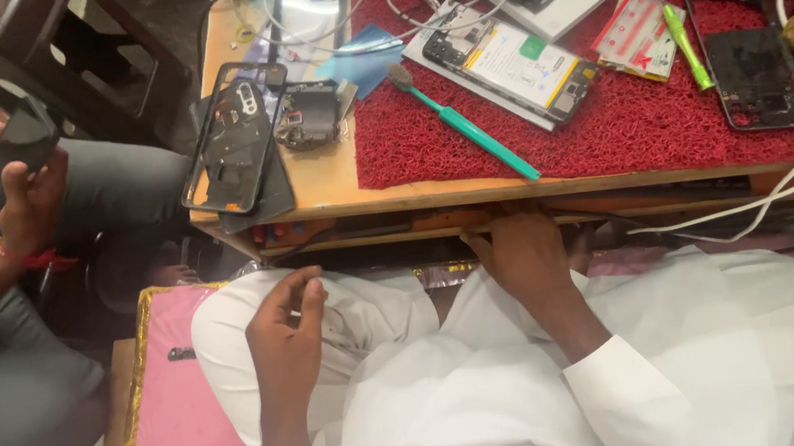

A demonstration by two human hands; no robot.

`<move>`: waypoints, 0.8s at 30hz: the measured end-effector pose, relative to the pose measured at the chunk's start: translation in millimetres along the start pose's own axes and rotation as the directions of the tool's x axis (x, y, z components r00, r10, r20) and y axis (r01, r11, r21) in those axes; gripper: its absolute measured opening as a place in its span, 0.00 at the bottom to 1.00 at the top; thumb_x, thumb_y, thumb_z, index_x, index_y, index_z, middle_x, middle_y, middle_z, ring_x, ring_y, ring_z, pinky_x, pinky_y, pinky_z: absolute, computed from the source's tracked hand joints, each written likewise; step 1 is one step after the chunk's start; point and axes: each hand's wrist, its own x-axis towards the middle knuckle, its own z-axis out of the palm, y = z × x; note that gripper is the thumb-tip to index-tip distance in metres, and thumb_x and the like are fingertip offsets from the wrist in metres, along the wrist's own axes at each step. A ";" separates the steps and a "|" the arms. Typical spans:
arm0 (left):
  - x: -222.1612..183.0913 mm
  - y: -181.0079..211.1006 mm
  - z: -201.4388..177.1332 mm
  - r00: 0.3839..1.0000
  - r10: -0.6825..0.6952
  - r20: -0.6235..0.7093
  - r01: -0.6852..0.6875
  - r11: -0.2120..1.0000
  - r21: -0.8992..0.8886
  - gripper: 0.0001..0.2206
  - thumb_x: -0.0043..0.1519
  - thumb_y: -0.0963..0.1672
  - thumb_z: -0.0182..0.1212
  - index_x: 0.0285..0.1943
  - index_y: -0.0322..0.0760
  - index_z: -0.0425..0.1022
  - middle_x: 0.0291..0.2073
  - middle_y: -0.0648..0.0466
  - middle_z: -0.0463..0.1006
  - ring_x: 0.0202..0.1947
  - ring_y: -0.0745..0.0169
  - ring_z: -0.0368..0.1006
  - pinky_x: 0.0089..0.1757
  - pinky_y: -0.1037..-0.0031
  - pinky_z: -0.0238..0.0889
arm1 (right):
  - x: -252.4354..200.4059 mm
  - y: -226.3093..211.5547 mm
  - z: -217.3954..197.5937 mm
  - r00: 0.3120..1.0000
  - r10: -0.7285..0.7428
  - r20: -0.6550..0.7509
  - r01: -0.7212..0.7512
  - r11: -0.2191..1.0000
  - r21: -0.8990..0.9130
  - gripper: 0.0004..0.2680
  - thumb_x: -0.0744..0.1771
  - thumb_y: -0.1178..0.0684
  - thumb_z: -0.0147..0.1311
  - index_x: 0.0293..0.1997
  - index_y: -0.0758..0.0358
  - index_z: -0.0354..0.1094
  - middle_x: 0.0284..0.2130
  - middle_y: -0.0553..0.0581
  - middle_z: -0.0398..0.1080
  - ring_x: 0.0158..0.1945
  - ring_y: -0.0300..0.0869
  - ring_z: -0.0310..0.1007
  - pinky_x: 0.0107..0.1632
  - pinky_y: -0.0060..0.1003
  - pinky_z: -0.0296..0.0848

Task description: The person uses a green screwdriver to remove screws from a disassembled smartphone chassis and a separate metal bracket. They then use a toothbrush to scrub the interior of the phone's back cover and a small cloth to wipe the metal bracket. The task involves cleaning and handling various disassembled phone components on a cluttered workbench.

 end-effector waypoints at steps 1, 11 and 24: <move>-1.1 2.3 -1.7 1.000 -0.003 -0.022 0.003 1.000 0.004 0.11 0.64 0.43 0.62 0.53 0.34 0.81 0.34 0.56 0.82 0.31 0.72 0.73 0.34 0.79 0.67 | 2.8 -0.3 1.0 0.999 -0.010 -0.039 0.011 1.000 0.012 0.16 0.66 0.38 0.58 0.34 0.63 0.79 0.30 0.64 0.76 0.37 0.57 0.76 0.47 0.52 0.72; 4.0 9.1 -4.9 0.959 0.282 0.002 -0.271 0.919 0.287 0.09 0.64 0.42 0.61 0.51 0.34 0.80 0.43 0.49 0.82 0.44 0.56 0.79 0.43 0.68 0.72 | 1.4 -1.7 -2.7 0.973 -0.071 -0.220 0.100 0.987 0.123 0.13 0.63 0.45 0.62 0.39 0.67 0.76 0.34 0.66 0.76 0.39 0.61 0.74 0.45 0.54 0.71; -31.9 6.2 30.1 0.773 0.341 0.535 -0.617 0.599 0.511 0.48 0.46 0.50 0.73 0.76 0.30 0.53 0.71 0.35 0.56 0.74 0.34 0.48 0.67 0.40 0.36 | -113.9 -28.5 -33.9 0.991 0.035 0.131 -0.048 0.994 0.098 0.12 0.62 0.44 0.63 0.33 0.65 0.72 0.32 0.59 0.70 0.41 0.52 0.69 0.46 0.47 0.70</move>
